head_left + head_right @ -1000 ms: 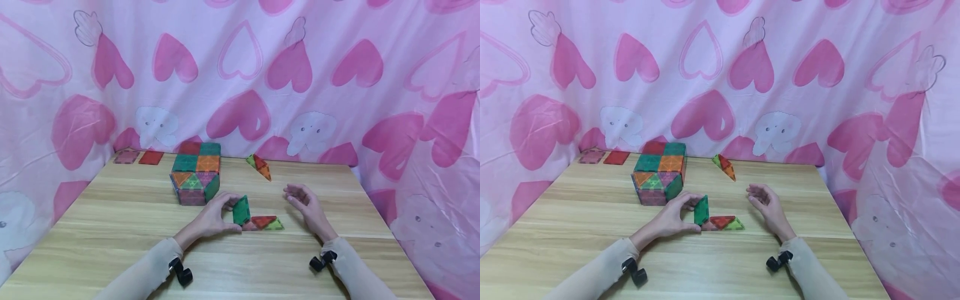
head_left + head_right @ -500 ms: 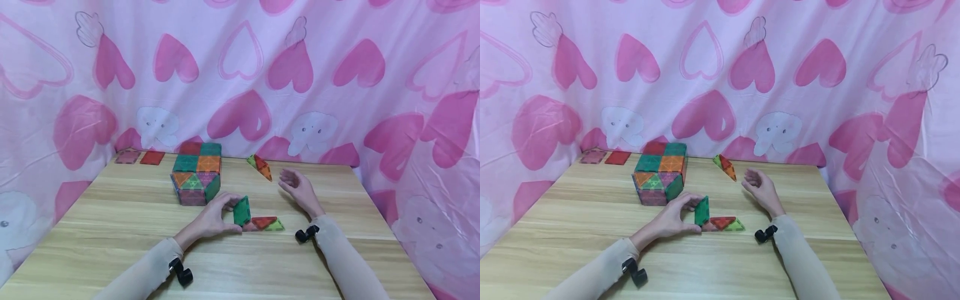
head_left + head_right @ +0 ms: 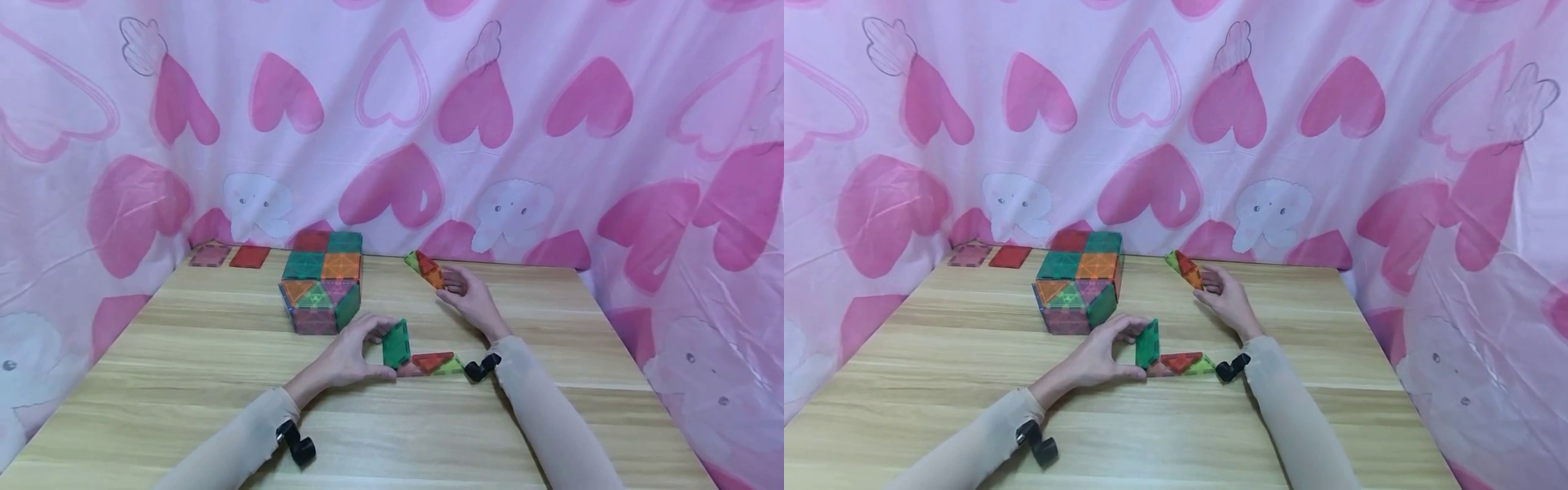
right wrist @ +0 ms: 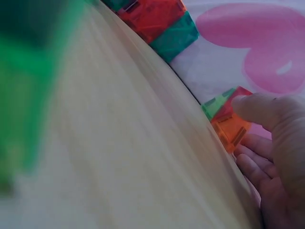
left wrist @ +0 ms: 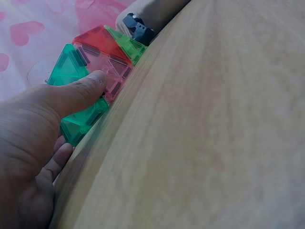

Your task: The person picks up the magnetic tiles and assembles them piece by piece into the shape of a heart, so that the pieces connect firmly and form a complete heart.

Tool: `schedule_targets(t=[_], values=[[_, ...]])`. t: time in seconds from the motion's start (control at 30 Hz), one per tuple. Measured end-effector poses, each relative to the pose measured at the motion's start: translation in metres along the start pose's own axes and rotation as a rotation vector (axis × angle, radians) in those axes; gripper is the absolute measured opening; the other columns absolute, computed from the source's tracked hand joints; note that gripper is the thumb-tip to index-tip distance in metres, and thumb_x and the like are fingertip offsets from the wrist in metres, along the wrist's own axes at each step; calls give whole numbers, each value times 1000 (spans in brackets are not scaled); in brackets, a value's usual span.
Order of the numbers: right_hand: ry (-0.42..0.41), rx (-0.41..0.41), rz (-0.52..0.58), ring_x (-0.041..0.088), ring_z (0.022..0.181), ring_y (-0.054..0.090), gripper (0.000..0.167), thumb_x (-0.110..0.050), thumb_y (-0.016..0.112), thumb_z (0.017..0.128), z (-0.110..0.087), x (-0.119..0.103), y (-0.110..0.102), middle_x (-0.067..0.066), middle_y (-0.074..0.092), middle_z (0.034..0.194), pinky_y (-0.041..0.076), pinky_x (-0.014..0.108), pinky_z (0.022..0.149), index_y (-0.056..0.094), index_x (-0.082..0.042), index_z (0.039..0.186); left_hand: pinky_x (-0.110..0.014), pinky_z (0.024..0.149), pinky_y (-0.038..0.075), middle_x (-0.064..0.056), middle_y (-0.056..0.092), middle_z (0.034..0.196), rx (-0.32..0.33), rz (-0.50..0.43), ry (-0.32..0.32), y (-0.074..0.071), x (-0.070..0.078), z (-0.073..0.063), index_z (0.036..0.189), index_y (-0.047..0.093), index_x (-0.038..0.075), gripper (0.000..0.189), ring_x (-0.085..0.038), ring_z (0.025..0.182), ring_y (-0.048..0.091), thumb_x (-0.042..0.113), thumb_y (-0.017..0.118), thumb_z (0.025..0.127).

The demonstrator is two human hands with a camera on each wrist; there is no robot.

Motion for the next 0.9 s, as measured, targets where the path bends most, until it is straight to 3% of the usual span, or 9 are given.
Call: schedule_targets(t=[0.17, 0.5, 0.8, 0.9], values=[[4, 0, -31, 35, 137, 67, 67, -9, 83, 102, 6, -4, 2, 19, 68, 150, 55, 47, 116, 53, -7, 162, -33, 110, 56, 10, 63, 143, 9, 21, 3, -2, 1, 2, 154, 60, 24, 87, -8, 127, 63, 37, 104, 80], [10, 10, -93, 36, 122, 73, 55, -6, 82, 101, 2, -1, 5, 20, 75, 135, 59, 52, 107, 64, -3, 153, -34, 110, 56, 11, 63, 141, 8, 12, 17, 0, 0, -1, 154, 60, 27, 88, -9, 127, 63, 36, 105, 79], [-18, 73, -182, 30, 108, 76, 44, 2, 77, 101, 1, -3, -1, 16, 80, 120, 61, 30, 89, 72, -5, 144, -33, 109, 56, 12, 63, 141, 17, 15, 13, -1, -2, 1, 156, 59, 29, 88, -7, 125, 63, 36, 104, 80], [-20, 76, -196, 31, 106, 75, 44, 4, 74, 100, 0, -3, -2, 18, 80, 119, 61, 31, 88, 71, -2, 144, -33, 109, 57, 12, 63, 141, 16, 16, 8, -1, -2, 1, 156, 58, 30, 89, -7, 126, 63, 35, 104, 80]])
Point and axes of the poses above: each hand's wrist, its own z-axis towards the middle knuckle, its own y-axis out of the palm, x = y × z, the point moved 10 cm from there along z, towards the middle knuckle
